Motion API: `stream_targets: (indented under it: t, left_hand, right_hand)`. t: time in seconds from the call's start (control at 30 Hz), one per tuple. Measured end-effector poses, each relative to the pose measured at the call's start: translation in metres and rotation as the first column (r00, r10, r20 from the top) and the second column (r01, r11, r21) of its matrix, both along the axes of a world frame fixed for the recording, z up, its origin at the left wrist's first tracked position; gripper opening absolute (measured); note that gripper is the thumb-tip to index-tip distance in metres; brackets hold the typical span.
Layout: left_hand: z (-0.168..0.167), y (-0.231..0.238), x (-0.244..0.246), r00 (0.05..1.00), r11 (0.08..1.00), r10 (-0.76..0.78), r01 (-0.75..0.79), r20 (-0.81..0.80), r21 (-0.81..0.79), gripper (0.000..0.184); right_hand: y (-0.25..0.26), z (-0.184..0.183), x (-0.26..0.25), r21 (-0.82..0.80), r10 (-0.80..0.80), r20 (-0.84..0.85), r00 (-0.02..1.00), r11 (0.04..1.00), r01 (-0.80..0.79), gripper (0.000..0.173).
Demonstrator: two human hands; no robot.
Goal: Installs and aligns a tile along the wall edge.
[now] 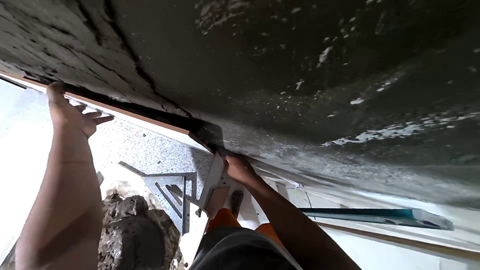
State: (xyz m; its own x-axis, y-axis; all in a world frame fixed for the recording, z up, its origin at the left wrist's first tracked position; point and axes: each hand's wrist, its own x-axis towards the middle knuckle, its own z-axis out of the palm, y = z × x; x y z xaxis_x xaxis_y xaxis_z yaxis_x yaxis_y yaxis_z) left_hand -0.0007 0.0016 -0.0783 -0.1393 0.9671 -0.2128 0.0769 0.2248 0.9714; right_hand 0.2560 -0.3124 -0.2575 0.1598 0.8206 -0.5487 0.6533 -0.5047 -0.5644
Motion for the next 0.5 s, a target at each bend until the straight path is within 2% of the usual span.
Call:
stream_targets:
  t: [0.13,0.23,0.33,0.43,0.5]
  left_hand:
    - [-0.004,0.005,-0.003,1.000,1.000,-0.023,0.023,-0.013,0.014,0.073]
    - [-0.005,0.009,-0.005,1.000,1.000,-0.015,0.015,-0.018,0.011,0.074]
    - [-0.006,0.012,-0.008,1.000,1.000,-0.019,0.019,-0.018,0.014,0.073]
    - [-0.007,0.013,-0.010,0.999,0.999,-0.032,0.032,-0.017,0.022,0.071]
    - [-0.008,0.013,-0.011,0.998,0.999,-0.044,0.044,-0.037,0.019,0.072]
  right_hand:
    - [-0.055,-0.040,0.011,-0.121,0.031,-0.071,0.997,0.992,-0.039,0.039]
    - [-0.066,-0.055,0.002,-0.200,0.041,-0.122,0.992,0.978,-0.065,0.039]
    - [-0.053,-0.050,-0.004,-0.135,0.007,-0.173,0.985,0.990,-0.031,0.037]
    - [-0.039,-0.043,-0.002,0.022,-0.070,-0.213,0.975,0.997,0.076,0.036]
    - [-0.026,-0.033,0.001,0.032,-0.094,-0.185,0.978,0.994,0.101,0.035]
